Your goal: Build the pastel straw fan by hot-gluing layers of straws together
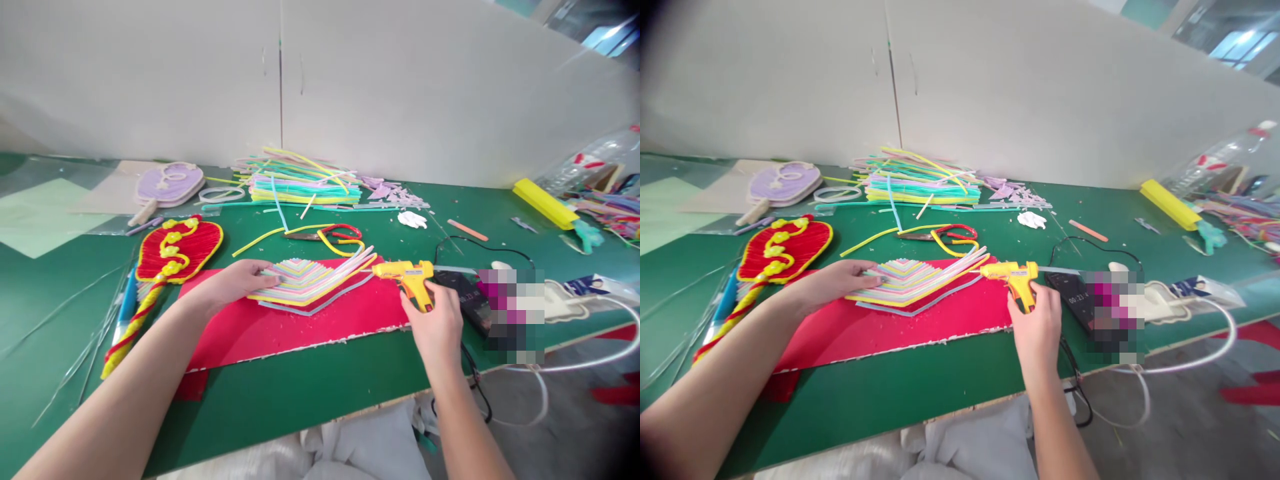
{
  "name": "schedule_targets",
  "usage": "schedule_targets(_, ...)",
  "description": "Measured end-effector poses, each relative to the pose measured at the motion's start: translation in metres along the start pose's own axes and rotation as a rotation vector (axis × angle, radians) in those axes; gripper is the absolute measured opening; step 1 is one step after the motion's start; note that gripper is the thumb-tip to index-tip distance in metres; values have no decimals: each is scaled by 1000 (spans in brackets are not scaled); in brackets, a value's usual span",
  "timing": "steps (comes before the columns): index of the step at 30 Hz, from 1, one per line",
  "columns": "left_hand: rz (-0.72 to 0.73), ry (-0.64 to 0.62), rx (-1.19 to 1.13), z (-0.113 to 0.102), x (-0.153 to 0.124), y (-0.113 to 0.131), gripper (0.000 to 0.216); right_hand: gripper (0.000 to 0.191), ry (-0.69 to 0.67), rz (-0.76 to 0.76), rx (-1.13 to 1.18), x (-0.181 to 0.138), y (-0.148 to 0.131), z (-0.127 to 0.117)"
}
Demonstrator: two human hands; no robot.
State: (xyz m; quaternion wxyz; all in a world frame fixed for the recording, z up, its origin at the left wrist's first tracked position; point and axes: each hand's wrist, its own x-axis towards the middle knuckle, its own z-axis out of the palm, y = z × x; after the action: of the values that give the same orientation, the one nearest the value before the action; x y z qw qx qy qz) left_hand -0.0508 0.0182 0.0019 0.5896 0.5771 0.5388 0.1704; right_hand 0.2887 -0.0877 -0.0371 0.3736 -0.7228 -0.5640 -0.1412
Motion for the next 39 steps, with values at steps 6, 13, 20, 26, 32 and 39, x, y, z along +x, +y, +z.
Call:
schedule_targets(6, 40, 70, 118, -3, 0, -1, 44, 27, -29, -102, -17, 30, 5, 6)
schedule_targets(13, 71, 85, 159, 2, -2, 2, 41, 31, -111, -43, 32, 35, -17, 10)
schedule_targets(20, 69, 59, 114, 1, 1, -2, 41, 34, -185, -93, 94, 36, -4, 18)
schedule_targets(26, 64, 81, 121, 2, 1, -1, 39, 41, -87, -169, 92, 76, -23, 16)
schedule_targets(32, 108, 108, 234, 2, -1, -2, 37, 45, -188, -188, 52, 108, -31, 67)
schedule_targets(39, 121, 157, 329, 6, -7, 3, 34, 36, -290, -240, 37, 102, -21, 71)
